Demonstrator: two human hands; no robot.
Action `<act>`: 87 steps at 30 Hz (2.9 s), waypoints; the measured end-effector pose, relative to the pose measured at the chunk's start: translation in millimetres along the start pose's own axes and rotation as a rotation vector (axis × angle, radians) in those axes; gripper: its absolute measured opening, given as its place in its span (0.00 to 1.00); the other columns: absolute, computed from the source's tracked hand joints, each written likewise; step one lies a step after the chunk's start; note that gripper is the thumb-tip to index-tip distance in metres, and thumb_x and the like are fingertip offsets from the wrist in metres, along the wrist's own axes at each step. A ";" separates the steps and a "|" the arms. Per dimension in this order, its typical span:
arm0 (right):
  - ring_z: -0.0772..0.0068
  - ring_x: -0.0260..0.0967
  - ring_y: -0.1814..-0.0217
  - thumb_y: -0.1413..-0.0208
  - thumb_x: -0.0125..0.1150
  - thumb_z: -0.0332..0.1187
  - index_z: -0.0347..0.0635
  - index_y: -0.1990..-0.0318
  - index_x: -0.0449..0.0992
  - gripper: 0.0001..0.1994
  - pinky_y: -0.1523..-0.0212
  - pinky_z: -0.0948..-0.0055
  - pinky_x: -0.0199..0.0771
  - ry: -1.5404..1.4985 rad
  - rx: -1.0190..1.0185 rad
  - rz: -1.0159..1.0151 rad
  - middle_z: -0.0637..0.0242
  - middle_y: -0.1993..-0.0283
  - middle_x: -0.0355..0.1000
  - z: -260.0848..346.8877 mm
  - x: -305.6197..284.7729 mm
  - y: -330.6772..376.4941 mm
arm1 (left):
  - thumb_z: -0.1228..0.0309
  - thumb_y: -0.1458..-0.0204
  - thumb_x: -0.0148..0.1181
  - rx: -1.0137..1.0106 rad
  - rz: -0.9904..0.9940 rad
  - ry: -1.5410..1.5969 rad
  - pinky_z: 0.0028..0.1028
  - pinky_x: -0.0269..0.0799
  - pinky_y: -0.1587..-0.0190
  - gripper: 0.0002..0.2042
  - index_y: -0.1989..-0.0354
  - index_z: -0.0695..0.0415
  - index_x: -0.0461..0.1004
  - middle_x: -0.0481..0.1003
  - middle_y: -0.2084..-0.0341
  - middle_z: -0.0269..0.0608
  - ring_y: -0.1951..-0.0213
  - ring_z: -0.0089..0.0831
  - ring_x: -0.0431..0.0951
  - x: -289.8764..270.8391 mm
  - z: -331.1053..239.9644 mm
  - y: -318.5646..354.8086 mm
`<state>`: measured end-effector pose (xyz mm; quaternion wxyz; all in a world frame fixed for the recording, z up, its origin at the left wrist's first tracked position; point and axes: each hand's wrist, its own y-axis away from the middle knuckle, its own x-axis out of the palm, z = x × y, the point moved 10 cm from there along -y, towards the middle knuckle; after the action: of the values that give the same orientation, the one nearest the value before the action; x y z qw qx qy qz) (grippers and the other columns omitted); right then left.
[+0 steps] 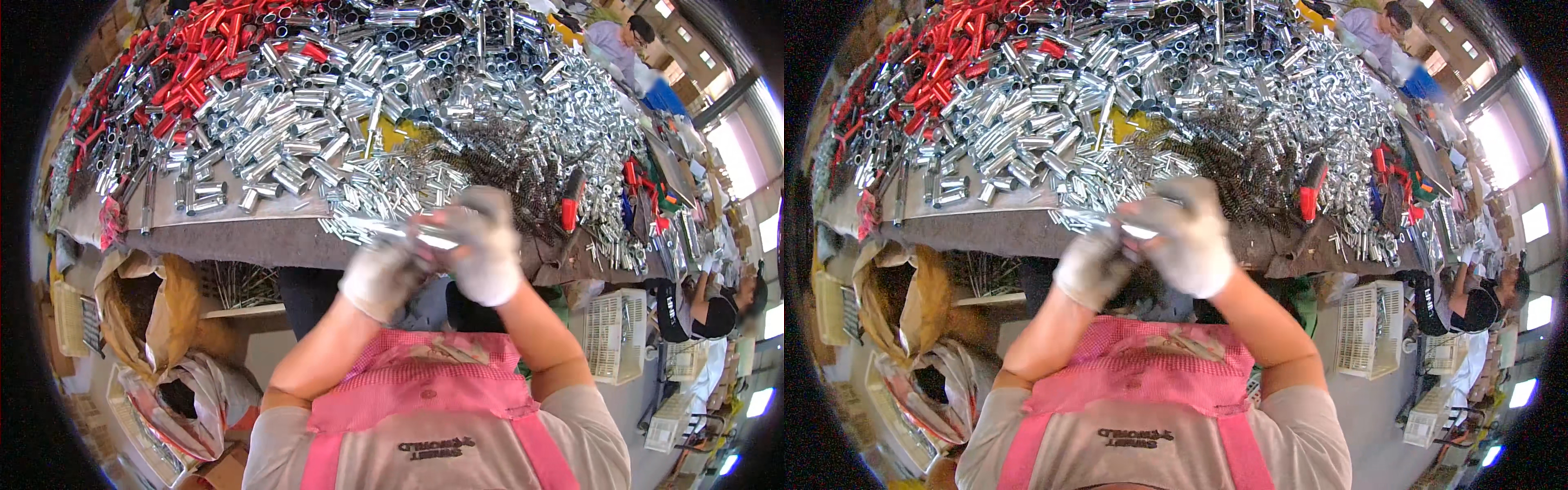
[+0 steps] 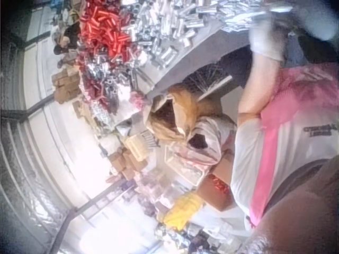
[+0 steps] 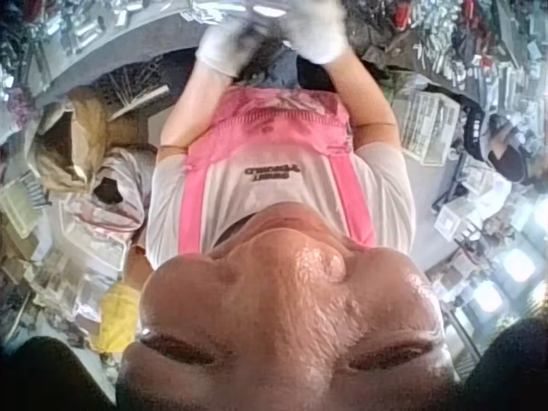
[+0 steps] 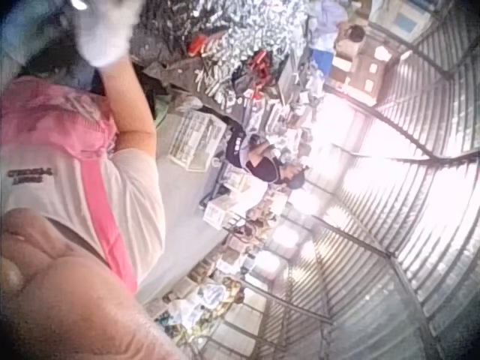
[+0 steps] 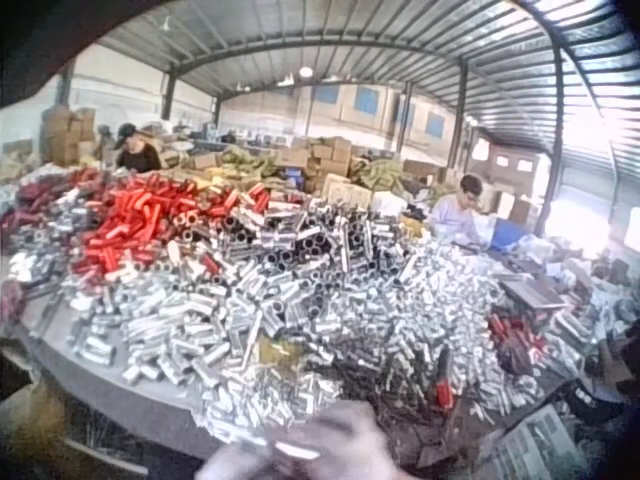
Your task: Assembling metal tubes with springs and red handle grips at a workshop bench.
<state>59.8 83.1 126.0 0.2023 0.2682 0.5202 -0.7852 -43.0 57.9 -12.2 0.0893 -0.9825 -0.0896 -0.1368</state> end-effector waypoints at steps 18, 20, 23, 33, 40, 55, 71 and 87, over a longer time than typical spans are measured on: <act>0.45 0.70 0.57 0.45 0.48 0.34 0.37 0.56 0.70 0.13 0.55 0.55 0.71 0.355 0.243 -0.148 0.45 0.61 0.71 -218.3 47.7 -146.0 | 0.62 0.39 0.40 -0.341 -0.304 0.682 0.19 0.53 0.84 0.17 0.41 0.43 0.56 0.69 0.68 0.37 0.83 0.22 0.60 -52.1 6.0 16.3; 0.46 0.69 0.53 0.44 0.50 0.37 0.40 0.55 0.71 0.13 0.51 0.57 0.69 0.314 0.399 0.051 0.47 0.57 0.71 -243.2 51.8 -130.4 | 0.63 0.39 0.42 -0.333 -0.299 0.666 0.19 0.55 0.83 0.18 0.41 0.45 0.56 0.69 0.67 0.37 0.81 0.22 0.62 -54.9 9.0 9.1; 0.49 0.68 0.49 0.42 0.47 0.36 0.44 0.51 0.71 0.14 0.45 0.59 0.66 0.279 0.508 0.079 0.51 0.49 0.70 -247.7 35.0 -120.5 | 0.66 0.40 0.42 -0.413 -0.257 0.717 0.19 0.57 0.83 0.18 0.40 0.46 0.57 0.69 0.68 0.36 0.80 0.22 0.64 -51.7 15.6 -5.5; 0.77 0.68 0.60 0.39 0.43 0.27 0.31 0.48 0.66 0.14 0.58 0.77 0.71 -0.720 0.754 0.023 0.61 0.56 0.70 -219.6 29.7 -81.3 | 0.65 0.41 0.44 -0.408 -0.106 0.579 0.15 0.49 0.88 0.17 0.43 0.54 0.60 0.69 0.71 0.35 0.86 0.17 0.59 -55.6 17.3 -25.0; 0.77 0.69 0.64 0.44 0.46 0.24 0.37 0.55 0.73 0.12 0.62 0.78 0.71 -0.553 0.508 0.774 0.62 0.56 0.70 -120.4 73.3 -45.8 | 0.64 0.41 0.47 -0.472 0.031 0.225 0.14 0.50 0.90 0.20 0.44 0.61 0.60 0.73 0.75 0.40 0.89 0.15 0.59 -51.6 6.4 -27.8; 0.59 0.66 0.45 0.46 0.44 0.29 0.53 0.51 0.73 0.16 0.46 0.57 0.66 0.871 0.075 0.632 0.66 0.48 0.69 -337.0 158.9 -212.9 | 0.72 0.57 0.64 0.341 -0.385 -0.896 0.33 0.74 0.72 0.12 0.63 0.57 0.73 0.77 0.72 0.44 0.74 0.40 0.79 -80.9 -48.3 -19.0; 0.57 0.65 0.55 0.49 0.60 0.36 0.62 0.41 0.66 0.25 0.49 0.64 0.66 0.100 -0.029 0.639 0.57 0.55 0.64 -102.8 27.9 -86.6 | 0.74 0.44 0.49 -0.283 -0.196 -0.044 0.16 0.51 0.88 0.10 0.56 0.64 0.65 0.71 0.76 0.39 0.87 0.15 0.60 -63.9 -23.2 -15.2; 0.58 0.69 0.56 0.44 0.52 0.30 0.39 0.55 0.74 0.11 0.53 0.68 0.68 -0.352 0.100 0.618 0.56 0.59 0.70 -50.8 21.1 27.5 | 0.68 0.47 0.53 -0.624 0.278 0.254 0.14 0.50 0.88 0.21 0.45 0.64 0.63 0.76 0.68 0.45 0.89 0.14 0.60 8.4 26.0 48.4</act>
<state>70.5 119.0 77.2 0.5032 0.2830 0.3329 -0.7456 -18.8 17.5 -41.8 -0.1868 -0.9403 0.1028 -0.2652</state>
